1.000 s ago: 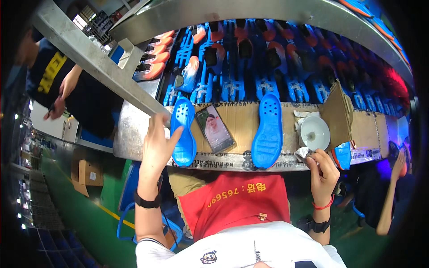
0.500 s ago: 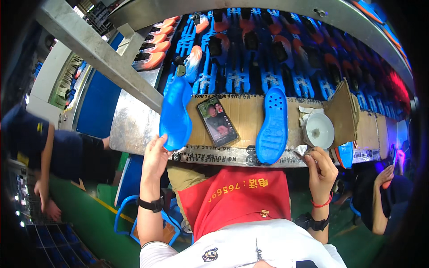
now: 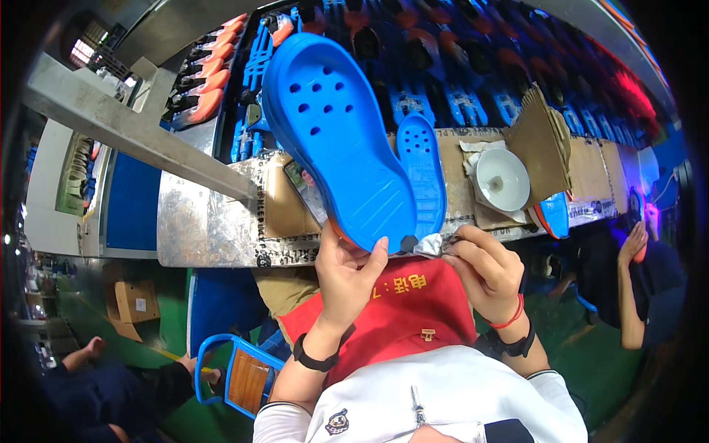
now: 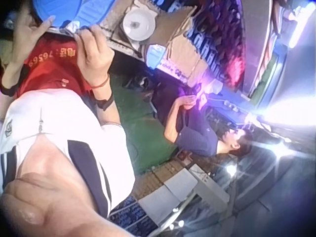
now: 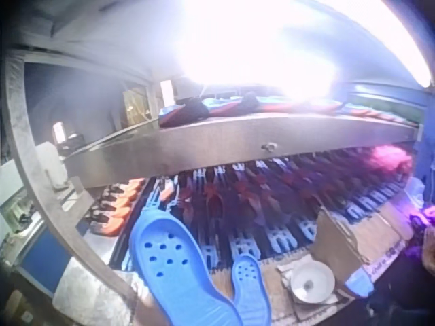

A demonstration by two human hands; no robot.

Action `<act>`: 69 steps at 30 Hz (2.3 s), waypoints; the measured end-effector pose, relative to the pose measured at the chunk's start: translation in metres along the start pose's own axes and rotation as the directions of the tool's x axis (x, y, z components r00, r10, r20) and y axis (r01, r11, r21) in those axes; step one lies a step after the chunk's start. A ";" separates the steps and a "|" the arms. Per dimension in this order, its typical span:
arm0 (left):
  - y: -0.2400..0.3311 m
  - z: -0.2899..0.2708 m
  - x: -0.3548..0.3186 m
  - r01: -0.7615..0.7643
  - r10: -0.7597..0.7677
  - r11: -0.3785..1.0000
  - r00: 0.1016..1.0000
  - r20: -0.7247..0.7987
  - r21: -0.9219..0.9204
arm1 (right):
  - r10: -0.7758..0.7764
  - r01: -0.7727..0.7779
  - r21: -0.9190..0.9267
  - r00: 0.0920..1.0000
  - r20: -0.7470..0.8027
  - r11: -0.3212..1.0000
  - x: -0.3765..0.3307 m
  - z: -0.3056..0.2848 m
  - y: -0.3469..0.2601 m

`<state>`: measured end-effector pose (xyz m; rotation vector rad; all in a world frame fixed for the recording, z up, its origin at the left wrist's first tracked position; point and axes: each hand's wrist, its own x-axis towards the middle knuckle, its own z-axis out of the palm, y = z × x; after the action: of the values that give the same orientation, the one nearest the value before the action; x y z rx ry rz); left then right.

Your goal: Applying adhesive to blue shoe soles and placing them onto a conveyor or stacking area.

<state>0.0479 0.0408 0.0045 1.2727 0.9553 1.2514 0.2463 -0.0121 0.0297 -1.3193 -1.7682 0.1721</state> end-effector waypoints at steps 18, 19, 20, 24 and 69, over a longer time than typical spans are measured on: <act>0.005 0.008 -0.008 -0.071 0.072 0.993 0.997 0.000 0.098 | -0.029 0.030 -0.030 0.999 0.027 0.999 0.004 0.009 -0.002; 0.006 0.008 -0.008 -0.072 0.073 0.993 0.997 -0.002 0.098 | -0.040 0.041 -0.031 0.999 0.030 0.999 0.004 0.009 -0.002; 0.007 0.008 -0.008 -0.064 0.064 0.993 0.998 0.012 0.095 | -0.043 0.045 -0.060 0.999 0.034 0.997 0.004 0.009 -0.002; 0.009 0.008 -0.009 -0.058 0.054 0.992 0.998 0.039 0.112 | -0.035 0.040 -0.141 0.999 0.035 0.989 0.003 0.009 -0.003; -0.072 0.010 0.007 0.043 -0.083 0.918 0.993 0.084 0.393 | 0.203 -0.218 -0.128 0.972 -0.123 0.968 -0.015 -0.011 0.036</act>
<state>0.0680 0.0547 -0.0645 1.5840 1.2044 0.9635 0.2798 -0.0129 0.0067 -1.5893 -1.5702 0.0922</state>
